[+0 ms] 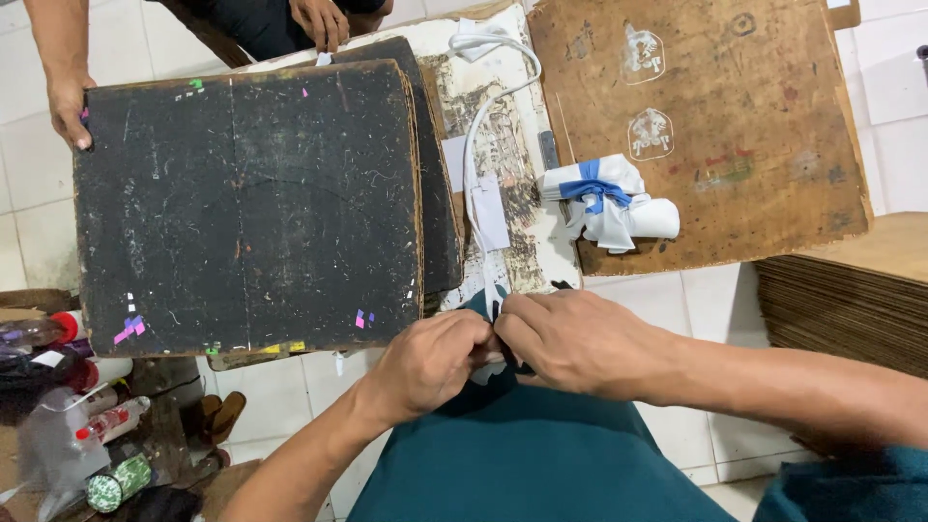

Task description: Aligning and smoothing white fabric pieces on a black board for printing preparation

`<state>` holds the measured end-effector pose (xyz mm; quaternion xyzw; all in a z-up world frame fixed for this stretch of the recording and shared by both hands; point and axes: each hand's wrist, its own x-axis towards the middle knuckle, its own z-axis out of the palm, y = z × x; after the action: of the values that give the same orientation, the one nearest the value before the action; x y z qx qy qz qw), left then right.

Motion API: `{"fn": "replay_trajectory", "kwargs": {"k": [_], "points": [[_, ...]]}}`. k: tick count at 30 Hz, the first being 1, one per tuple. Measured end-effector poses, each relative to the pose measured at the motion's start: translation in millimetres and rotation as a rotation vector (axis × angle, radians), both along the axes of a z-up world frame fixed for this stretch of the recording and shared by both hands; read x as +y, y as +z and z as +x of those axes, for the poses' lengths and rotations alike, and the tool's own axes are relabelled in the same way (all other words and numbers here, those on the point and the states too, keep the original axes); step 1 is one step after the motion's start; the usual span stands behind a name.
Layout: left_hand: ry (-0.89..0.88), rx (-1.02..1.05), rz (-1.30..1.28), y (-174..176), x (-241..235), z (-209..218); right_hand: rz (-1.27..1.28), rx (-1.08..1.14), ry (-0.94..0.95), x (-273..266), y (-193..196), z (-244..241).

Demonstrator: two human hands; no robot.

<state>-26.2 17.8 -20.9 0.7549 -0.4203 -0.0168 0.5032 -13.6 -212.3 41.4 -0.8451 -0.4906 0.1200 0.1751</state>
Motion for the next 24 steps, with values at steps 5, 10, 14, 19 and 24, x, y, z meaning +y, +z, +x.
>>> {"fn": "replay_trajectory", "kwargs": {"k": [5,10,14,19,24], "points": [[0.085,-0.048,-0.055,4,-4,4,0.192,-0.161,-0.082,-4,-32,-5],[0.128,0.032,-0.173,0,-9,3,0.566,0.525,-0.502,-7,-85,-14],[0.115,0.121,-0.186,-9,-6,8,0.612,0.589,-0.570,-9,-59,-4],[-0.050,0.143,-0.024,6,-4,17,0.264,0.184,-0.149,-14,-2,10],[-0.092,0.149,0.067,13,-1,17,0.248,0.129,-0.196,-7,-45,-8]]}}
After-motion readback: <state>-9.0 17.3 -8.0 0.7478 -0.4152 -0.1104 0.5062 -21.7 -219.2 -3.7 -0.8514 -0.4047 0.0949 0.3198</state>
